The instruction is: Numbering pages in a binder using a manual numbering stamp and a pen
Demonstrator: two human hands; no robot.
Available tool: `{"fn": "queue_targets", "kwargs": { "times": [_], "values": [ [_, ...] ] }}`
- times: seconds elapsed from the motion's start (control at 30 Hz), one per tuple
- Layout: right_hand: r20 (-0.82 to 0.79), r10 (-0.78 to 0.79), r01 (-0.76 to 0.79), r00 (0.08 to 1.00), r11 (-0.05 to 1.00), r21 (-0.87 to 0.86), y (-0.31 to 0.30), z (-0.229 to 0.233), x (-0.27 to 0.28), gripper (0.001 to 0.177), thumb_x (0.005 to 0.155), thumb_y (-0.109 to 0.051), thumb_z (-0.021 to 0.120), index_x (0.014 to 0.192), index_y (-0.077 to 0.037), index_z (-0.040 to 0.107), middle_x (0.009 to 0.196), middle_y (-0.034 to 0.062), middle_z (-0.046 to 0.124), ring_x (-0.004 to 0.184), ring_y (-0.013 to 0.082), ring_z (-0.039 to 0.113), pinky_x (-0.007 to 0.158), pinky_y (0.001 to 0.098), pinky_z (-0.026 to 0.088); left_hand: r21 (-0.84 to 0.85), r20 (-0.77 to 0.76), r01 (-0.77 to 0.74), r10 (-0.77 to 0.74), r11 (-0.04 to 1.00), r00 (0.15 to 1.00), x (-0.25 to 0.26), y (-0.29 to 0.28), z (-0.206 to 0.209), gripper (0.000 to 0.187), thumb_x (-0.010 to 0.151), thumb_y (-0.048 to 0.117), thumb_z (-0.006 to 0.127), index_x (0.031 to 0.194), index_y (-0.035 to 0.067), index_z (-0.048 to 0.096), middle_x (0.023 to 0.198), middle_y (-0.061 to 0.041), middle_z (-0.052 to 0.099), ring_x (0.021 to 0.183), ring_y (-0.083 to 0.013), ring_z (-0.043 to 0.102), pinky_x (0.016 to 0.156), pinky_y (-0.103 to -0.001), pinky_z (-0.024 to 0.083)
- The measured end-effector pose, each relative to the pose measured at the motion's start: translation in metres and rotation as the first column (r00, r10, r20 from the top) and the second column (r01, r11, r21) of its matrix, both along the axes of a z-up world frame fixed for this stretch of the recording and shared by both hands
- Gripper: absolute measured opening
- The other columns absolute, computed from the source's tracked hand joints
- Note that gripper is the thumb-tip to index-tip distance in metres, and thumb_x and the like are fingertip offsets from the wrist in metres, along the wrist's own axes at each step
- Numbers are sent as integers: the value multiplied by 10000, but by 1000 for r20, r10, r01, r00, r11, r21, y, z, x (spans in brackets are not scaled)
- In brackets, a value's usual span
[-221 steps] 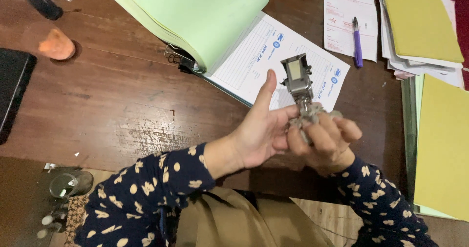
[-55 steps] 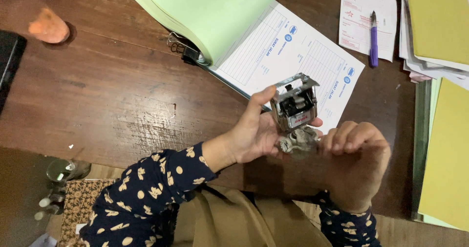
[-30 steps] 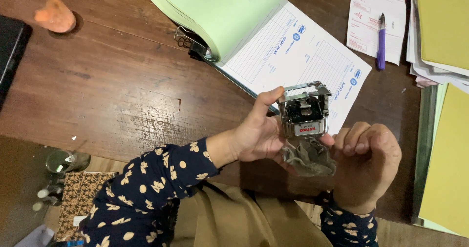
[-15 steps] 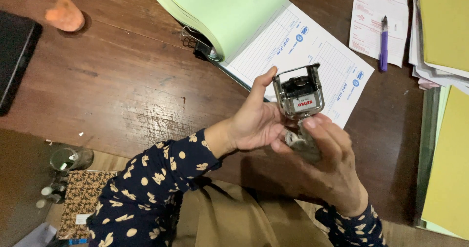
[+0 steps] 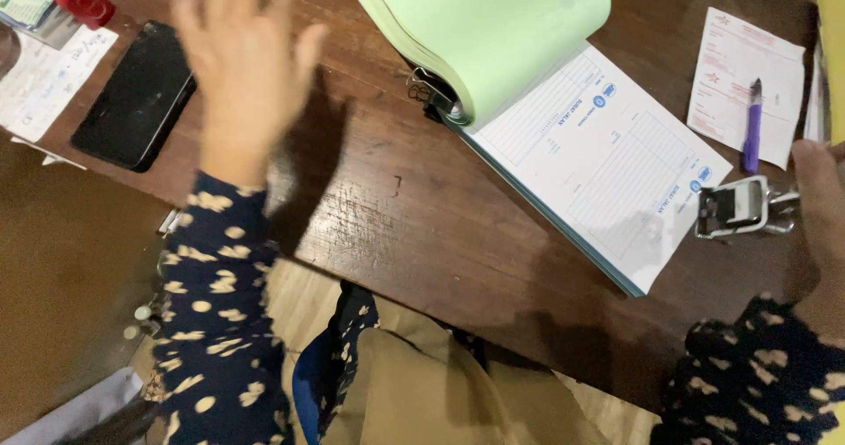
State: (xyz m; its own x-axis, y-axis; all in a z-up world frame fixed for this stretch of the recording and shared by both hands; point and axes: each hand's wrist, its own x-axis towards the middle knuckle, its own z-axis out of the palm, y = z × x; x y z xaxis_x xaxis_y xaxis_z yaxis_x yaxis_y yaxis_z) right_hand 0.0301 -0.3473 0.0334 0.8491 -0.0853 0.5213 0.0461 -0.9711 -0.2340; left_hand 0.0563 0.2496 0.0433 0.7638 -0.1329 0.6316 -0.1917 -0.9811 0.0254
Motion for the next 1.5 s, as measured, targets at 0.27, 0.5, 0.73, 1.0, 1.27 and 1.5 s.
{"fn": "queue_targets", "kwargs": {
  "times": [0.27,0.5,0.73,1.0,1.27,1.5],
  "values": [
    [180,-9,54,984,969,-243,-28,17,47,355,1154,-226,894,932,-44,686,882,83,659,812,220,623,681,365,455,283,-78,-203,234,937,969,56,127,-89,297,1077,473,642,1239,278,797,1677,-244,529,1596,-414,69,1098,-681,79],
    [114,75,-42,991,963,-266,14,15,58,306,984,-282,916,848,-77,733,812,74,672,665,217,623,580,358,476,-382,84,290,-280,878,956,40,46,-34,213,1152,-83,706,1339,-133,619,1391,-311,520,1300,-432,496,1091,-488,357],
    [280,147,-152,949,988,-2,-11,9,62,508,1129,-199,924,742,-23,647,618,36,597,552,129,475,519,314,357,-278,138,779,-779,563,612,-16,-190,25,86,950,142,750,891,80,741,792,-64,742,696,-180,722,604,-262,616],
    [507,73,-41,859,996,-74,24,9,62,603,1119,-363,812,649,-71,571,565,11,477,504,128,392,486,308,258,-391,-355,770,-854,504,379,-50,-351,-43,435,891,532,585,682,151,561,615,13,581,510,-195,555,387,-331,385],
    [429,166,-25,888,949,-314,29,-14,82,524,1097,-410,744,694,-118,582,611,-9,529,484,141,420,438,293,279,-336,-606,581,-643,741,469,-38,-385,-48,760,717,501,718,1289,61,479,1059,-166,597,807,-368,653,558,-471,534],
    [401,76,43,913,959,-281,35,-9,74,473,1065,-324,784,687,-122,584,609,-5,519,500,157,432,454,310,298,-366,-602,586,-664,723,443,-48,-374,-49,730,741,585,611,1240,57,543,1093,-162,571,814,-374,611,541,-469,519]
  ]
}}
